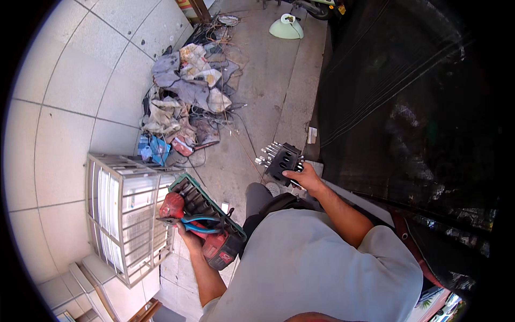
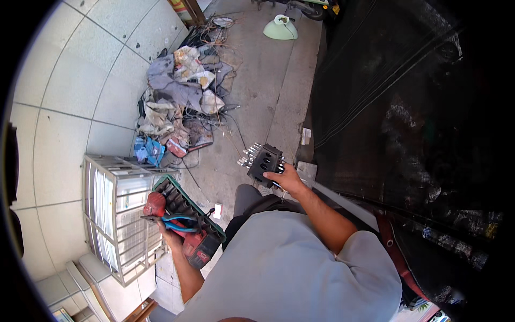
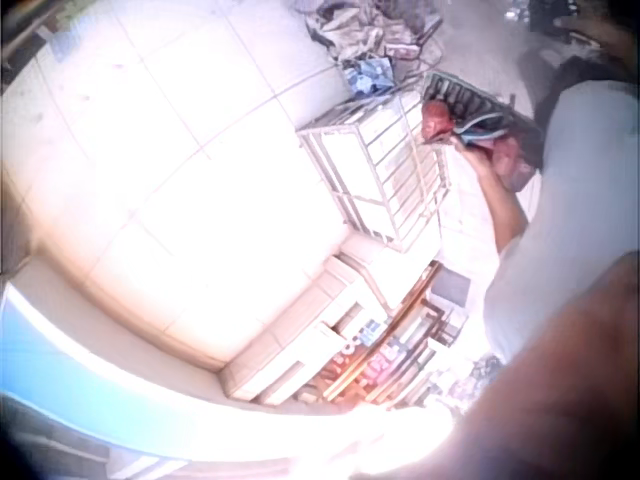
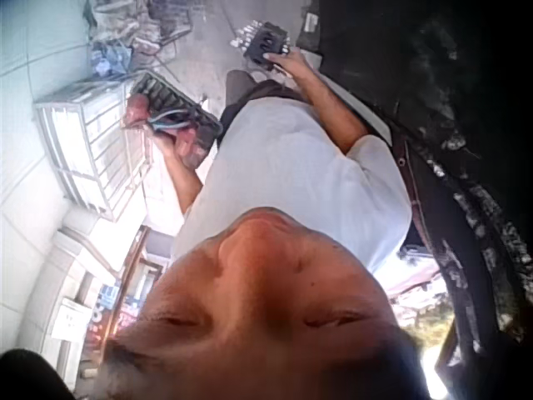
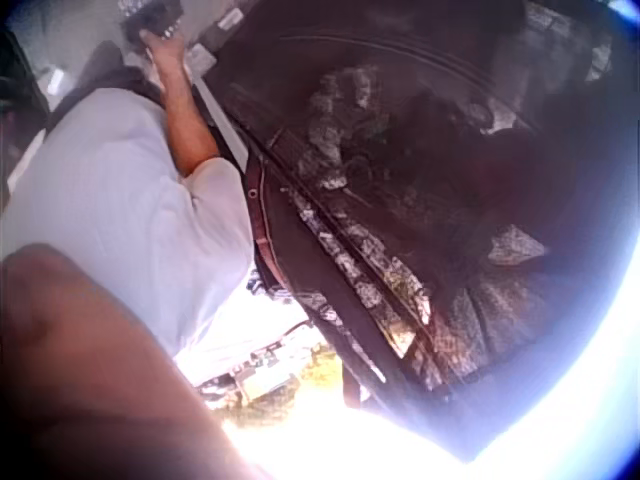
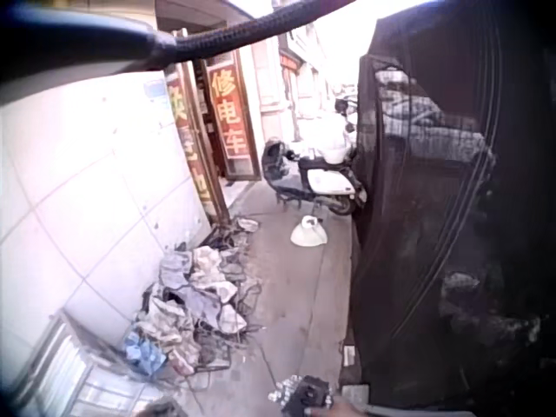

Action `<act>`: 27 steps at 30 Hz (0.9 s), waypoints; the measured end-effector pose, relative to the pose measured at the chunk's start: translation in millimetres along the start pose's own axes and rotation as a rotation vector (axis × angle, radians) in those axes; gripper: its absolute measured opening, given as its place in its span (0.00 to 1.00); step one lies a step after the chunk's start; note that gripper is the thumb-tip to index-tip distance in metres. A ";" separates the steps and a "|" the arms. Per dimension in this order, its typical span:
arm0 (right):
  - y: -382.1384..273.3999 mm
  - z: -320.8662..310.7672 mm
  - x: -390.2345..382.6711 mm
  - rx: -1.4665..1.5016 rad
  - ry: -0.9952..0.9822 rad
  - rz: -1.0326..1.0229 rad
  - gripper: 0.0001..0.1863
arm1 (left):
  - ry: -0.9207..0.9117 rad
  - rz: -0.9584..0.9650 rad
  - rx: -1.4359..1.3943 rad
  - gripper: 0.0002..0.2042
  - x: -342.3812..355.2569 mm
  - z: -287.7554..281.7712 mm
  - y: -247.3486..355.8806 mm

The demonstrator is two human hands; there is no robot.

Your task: The person gathers tools from a toolbox, including a power drill and pliers, and moves them to a work area. They then sit on the ground and use a black cylindrical tool to work on a light green scooter part, manipulating it with both hands.

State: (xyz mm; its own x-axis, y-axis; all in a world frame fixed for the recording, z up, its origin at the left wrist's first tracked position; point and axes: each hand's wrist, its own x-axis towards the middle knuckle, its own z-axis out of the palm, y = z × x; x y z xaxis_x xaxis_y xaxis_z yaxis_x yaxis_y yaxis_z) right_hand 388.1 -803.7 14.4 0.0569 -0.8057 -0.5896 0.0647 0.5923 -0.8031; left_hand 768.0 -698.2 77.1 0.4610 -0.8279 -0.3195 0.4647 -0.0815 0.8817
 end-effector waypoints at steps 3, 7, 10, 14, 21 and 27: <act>-23.9 -26.2 86.1 -0.092 0.101 0.036 0.15 | -0.072 -0.068 -0.002 0.33 97.7 47.0 12.3; -106.0 -108.0 287.6 -0.234 0.257 0.113 0.20 | -0.089 -0.168 -0.081 0.33 303.0 213.6 25.0; -73.2 -178.8 355.0 -0.473 0.442 0.317 0.23 | -0.124 -0.139 -0.019 0.31 441.6 248.8 -10.4; -204.3 -248.2 466.4 -0.510 0.492 0.794 0.27 | -0.091 -0.287 0.069 0.28 607.4 480.1 19.8; -330.4 -275.9 527.4 -0.499 0.699 1.135 0.26 | -0.158 -0.312 0.127 0.27 852.7 636.0 74.1; -416.4 -259.5 687.1 -0.400 0.688 1.101 0.26 | -0.127 -0.266 0.156 0.28 1013.6 763.6 107.4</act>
State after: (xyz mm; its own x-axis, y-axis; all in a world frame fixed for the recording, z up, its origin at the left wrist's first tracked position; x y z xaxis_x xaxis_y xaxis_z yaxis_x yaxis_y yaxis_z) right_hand 141.8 -1605.9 -78.6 -0.6213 0.1692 -0.7651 0.0104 0.9781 0.2078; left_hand 707.9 -1969.8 113.0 0.2364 -0.8283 -0.5080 0.4304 -0.3794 0.8190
